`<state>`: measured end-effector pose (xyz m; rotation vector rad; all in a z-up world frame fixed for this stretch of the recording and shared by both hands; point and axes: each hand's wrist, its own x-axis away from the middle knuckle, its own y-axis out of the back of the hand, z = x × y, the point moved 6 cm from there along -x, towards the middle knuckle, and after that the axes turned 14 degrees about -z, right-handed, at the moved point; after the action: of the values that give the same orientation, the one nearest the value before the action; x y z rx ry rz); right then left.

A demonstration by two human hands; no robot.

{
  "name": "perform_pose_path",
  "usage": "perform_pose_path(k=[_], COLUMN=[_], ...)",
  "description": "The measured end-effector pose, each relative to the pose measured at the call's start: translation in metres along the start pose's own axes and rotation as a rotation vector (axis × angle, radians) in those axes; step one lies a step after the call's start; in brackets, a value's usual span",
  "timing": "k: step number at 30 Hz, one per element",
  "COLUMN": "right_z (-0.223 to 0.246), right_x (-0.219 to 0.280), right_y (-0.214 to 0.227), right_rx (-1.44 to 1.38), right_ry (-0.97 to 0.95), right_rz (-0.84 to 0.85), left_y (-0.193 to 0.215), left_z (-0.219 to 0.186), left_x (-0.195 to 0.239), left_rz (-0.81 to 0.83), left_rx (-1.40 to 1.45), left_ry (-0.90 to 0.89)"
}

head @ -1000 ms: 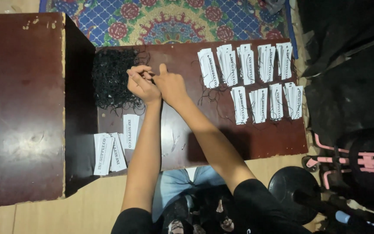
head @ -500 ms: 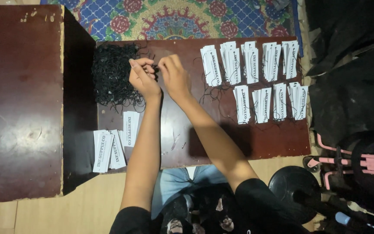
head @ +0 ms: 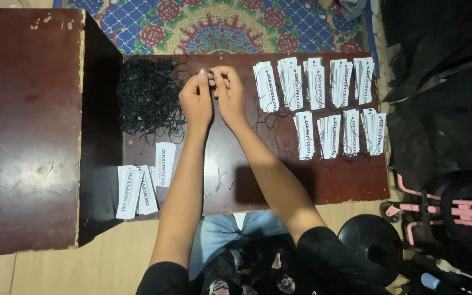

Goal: The person repeatedly picks up a white paper tag and a black elastic band, threads the band through the tag, and places the assembled unit on the table. The process is repeated for multiple tags, creating a growing pile of finished items.

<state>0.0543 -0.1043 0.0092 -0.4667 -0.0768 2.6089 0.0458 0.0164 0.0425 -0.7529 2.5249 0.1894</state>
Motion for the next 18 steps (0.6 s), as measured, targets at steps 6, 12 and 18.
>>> perform_pose_path(k=[6,12,18], right_z=[-0.007,-0.001,-0.010], right_x=[-0.001,-0.001,-0.003], right_y=[0.002,0.006,0.011], right_rx=[0.023,0.006,-0.002], right_ry=[0.086,0.009,-0.014], right_rz=[-0.002,-0.094,-0.157], left_y=[0.002,0.003,0.014], left_z=[0.009,0.025,0.040], left_x=[0.003,0.001,0.000], left_rz=[-0.046,-0.118,-0.262], left_rx=[-0.020,-0.023,-0.025], left_ry=[-0.047,0.010,0.094])
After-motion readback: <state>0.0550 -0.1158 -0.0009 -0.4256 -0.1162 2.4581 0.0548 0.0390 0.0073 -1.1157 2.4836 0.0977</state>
